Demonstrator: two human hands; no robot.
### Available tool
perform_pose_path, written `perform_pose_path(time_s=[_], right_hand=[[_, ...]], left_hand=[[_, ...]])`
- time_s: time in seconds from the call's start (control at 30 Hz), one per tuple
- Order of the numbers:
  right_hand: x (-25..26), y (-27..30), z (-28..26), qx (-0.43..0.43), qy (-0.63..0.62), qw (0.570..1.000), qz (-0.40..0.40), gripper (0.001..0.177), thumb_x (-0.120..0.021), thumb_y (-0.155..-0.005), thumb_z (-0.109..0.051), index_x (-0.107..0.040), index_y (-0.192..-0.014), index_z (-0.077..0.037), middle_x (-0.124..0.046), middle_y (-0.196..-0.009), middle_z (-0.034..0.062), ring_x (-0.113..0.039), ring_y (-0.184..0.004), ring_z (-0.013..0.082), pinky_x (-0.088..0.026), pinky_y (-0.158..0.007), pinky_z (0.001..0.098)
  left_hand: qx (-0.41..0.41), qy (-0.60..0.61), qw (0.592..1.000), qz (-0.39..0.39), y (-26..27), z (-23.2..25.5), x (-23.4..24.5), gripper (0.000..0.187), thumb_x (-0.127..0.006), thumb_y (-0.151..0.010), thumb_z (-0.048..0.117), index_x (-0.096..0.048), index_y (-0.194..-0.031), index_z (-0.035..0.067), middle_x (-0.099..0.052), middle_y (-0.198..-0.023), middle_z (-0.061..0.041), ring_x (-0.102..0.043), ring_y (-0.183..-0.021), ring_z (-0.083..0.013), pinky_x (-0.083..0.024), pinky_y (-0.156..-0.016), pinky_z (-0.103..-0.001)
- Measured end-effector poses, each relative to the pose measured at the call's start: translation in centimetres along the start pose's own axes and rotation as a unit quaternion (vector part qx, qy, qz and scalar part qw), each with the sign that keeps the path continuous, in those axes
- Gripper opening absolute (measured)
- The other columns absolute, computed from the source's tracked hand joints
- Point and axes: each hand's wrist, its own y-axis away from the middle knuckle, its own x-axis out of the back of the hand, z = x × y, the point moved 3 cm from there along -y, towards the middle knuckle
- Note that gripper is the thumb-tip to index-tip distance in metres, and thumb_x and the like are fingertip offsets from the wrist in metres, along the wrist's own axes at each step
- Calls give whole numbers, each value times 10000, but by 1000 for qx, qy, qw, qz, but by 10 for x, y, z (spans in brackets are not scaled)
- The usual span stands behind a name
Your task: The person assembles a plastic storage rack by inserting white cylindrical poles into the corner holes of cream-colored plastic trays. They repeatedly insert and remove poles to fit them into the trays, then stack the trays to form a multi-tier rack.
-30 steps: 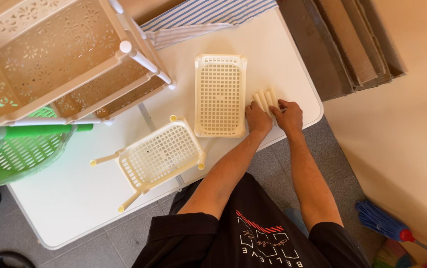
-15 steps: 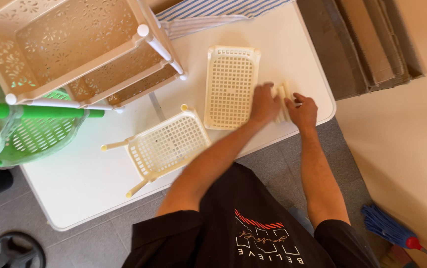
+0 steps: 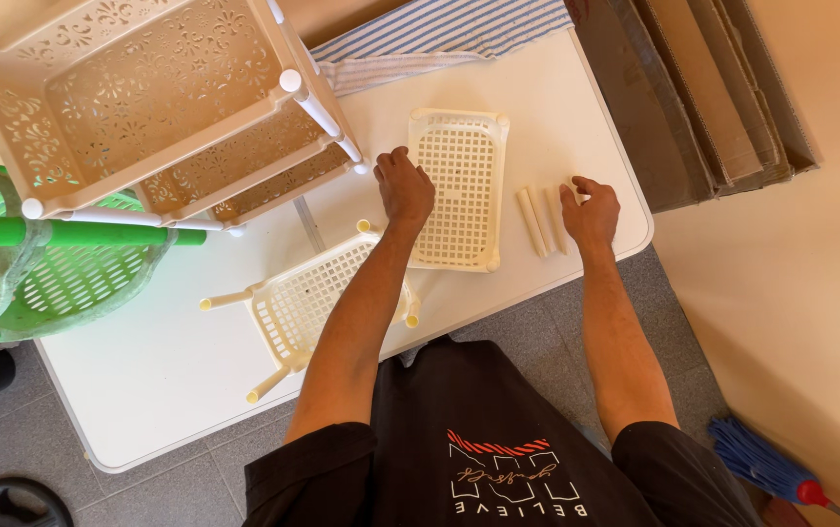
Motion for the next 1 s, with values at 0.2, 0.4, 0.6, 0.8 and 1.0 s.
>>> perform_pose_path(time_s=[0.2, 0.4, 0.6, 0.8, 1.0], right_hand=[[-17, -4, -3, 31, -69, 997, -17, 340, -762, -929, -270, -752, -1177, -37, -776, -1042, 120, -732, -833, 204, -593, -754, 354], [-62, -34, -52, 49, -91, 992, -66, 401, -796, -892, -298, -739, -1142, 10, -790, -942, 124, -754, -817, 188, -603, -746, 325], [-86, -60, -78, -21, -58, 995, -79, 410, -829, -846, -310, -735, -1073, 19, -783, -955, 120, -753, -838, 191, -602, -760, 322], [-90, -63, -82, -49, -58, 994, -84, 386, -847, -830, -312, -742, -1003, 17, -781, -946, 119, -751, -837, 194, -602, -762, 326], [-97, -66, -76, -50, -72, 992, -95, 332, -802, -852, -271, -741, -1013, 13, -780, -947, 117, -749, -832, 186, -608, -755, 332]], left_hand=[[46, 0, 999, 27, -18, -7, -11, 393, -692, -920, 120, -555, -1260, -23, -523, -1259, -210, -516, -1188, -384, -504, -964, -472], [110, 24, 993, 21, -41, -2, -21, 438, -757, -899, 214, -587, -1225, -24, -569, -1244, -216, -542, -1195, -398, -511, -970, -472], [140, 14, 990, 17, -57, -2, -22, 368, -782, -875, 216, -660, -1152, 7, -657, -1147, -191, -635, -1095, -375, -544, -908, -458], [181, 32, 982, -34, -67, -8, -18, 249, -802, -846, 202, -737, -988, 8, -748, -974, -183, -735, -914, -345, -595, -796, -444], [191, 47, 978, -61, -69, -9, -22, 212, -737, -902, 181, -741, -1019, 4, -751, -981, -214, -737, -924, -369, -594, -814, -452]])
